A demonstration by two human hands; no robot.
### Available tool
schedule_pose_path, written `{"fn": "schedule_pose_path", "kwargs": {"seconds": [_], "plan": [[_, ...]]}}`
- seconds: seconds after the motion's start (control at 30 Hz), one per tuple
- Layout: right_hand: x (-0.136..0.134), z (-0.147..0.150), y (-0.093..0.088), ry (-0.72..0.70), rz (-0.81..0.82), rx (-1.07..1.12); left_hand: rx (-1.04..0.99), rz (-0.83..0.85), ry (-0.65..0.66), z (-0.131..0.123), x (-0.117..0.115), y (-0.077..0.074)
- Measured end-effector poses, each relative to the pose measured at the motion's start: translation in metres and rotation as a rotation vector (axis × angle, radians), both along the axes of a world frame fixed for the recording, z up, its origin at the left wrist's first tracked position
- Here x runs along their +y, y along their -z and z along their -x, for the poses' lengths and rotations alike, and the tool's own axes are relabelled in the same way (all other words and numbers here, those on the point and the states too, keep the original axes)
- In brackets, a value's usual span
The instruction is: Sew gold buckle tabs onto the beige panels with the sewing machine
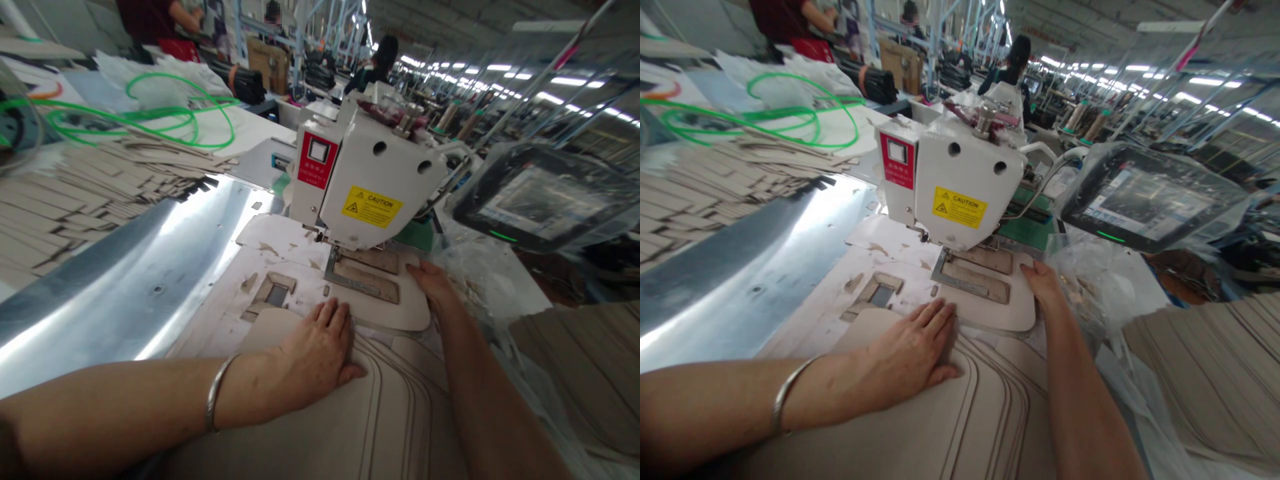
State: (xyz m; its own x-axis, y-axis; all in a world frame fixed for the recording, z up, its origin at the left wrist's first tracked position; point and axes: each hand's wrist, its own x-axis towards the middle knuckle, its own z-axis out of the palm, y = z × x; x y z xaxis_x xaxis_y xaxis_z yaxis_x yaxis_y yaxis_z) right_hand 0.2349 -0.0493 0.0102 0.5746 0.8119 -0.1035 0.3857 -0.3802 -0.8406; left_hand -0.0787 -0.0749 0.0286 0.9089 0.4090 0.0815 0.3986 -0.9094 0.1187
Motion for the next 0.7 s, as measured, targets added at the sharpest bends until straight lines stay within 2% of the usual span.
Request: {"fn": "schedule_pose_path", "kwargs": {"seconds": [0.1,0.23,0.47,0.7], "plan": [[-0.001,0.008,-0.007,0.094,0.043,0.141,0.003,0.004,-0.008,0.0,-0.001,0.0],[0.0,0.013,-0.012,0.108,0.06,0.182,-0.025,0.028,-0.007,0.0,0.001,0.003],[0.0,0.001,-0.003,0.005,0.052,0.002,-0.071,0.062,-0.006,0.0,0.001,0.008],[0.003,0.007,-0.006,0.18,0.059,0.061,-0.053,0.012,-0.004,0.0,0.001,0.007]]}}
